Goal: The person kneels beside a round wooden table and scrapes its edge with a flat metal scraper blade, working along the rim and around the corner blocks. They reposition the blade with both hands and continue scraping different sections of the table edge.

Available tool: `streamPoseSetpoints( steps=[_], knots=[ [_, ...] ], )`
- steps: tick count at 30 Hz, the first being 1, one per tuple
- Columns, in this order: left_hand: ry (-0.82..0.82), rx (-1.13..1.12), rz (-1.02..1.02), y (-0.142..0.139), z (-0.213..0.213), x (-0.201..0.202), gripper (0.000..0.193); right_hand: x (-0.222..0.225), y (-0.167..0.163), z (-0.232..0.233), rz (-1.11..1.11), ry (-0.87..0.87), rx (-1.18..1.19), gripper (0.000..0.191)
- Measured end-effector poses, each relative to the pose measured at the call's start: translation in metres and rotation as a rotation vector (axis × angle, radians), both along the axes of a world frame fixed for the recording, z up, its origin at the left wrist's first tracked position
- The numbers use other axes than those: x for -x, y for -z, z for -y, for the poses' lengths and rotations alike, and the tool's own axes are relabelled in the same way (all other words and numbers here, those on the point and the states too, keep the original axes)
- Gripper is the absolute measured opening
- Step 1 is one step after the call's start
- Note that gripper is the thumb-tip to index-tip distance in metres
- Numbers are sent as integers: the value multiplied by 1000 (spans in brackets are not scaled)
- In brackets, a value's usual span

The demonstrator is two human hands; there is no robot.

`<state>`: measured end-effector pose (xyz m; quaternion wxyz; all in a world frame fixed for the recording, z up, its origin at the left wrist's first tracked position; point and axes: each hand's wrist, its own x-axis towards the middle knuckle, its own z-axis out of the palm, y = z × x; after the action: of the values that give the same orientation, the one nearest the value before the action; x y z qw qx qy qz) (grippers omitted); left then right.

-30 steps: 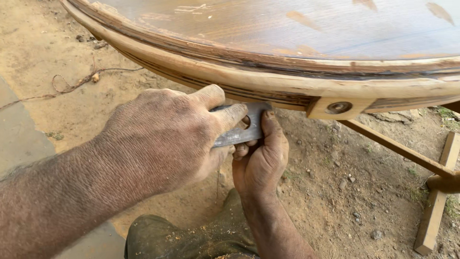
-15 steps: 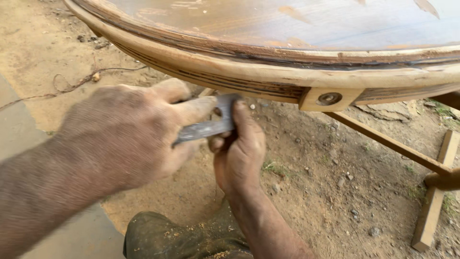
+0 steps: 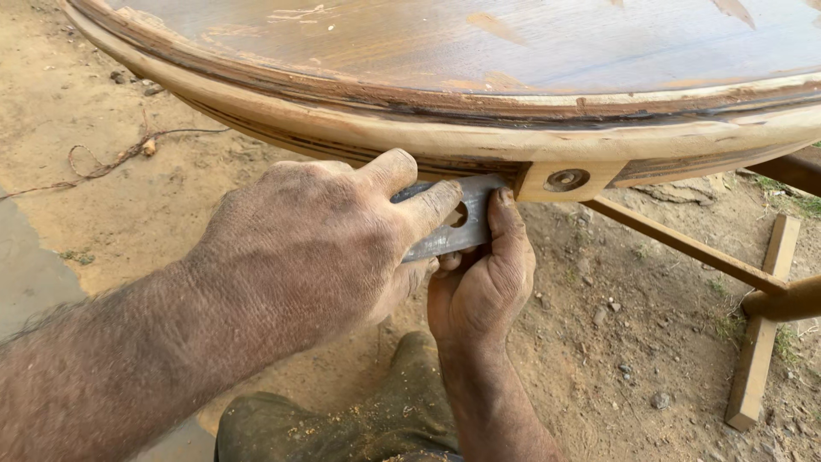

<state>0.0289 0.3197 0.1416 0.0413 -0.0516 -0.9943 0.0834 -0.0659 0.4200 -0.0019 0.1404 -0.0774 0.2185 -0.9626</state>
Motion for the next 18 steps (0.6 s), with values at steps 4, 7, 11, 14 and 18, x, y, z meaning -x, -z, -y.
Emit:
streamPoseSetpoints(
  steps=[4, 7, 11, 14, 18],
  knots=[
    [-42, -49, 121, -17, -9, 5, 55, -3, -6, 1, -30, 67, -10, 23],
    [-64, 162, 188, -30, -12, 6, 54, -11, -20, 12, -20, 53, -77, 25],
    [-350, 147, 423, -41, 11, -14, 60, -32, -30, 47, 48, -139, -140, 26],
    [-530, 362, 652, -42, 18, -31, 52, -36, -23, 50, 67, -409, -116, 31],
    [-292, 214, 262, -25, 5, -33, 56, -29, -6, 20, -2, -245, -117, 27]
  ],
)
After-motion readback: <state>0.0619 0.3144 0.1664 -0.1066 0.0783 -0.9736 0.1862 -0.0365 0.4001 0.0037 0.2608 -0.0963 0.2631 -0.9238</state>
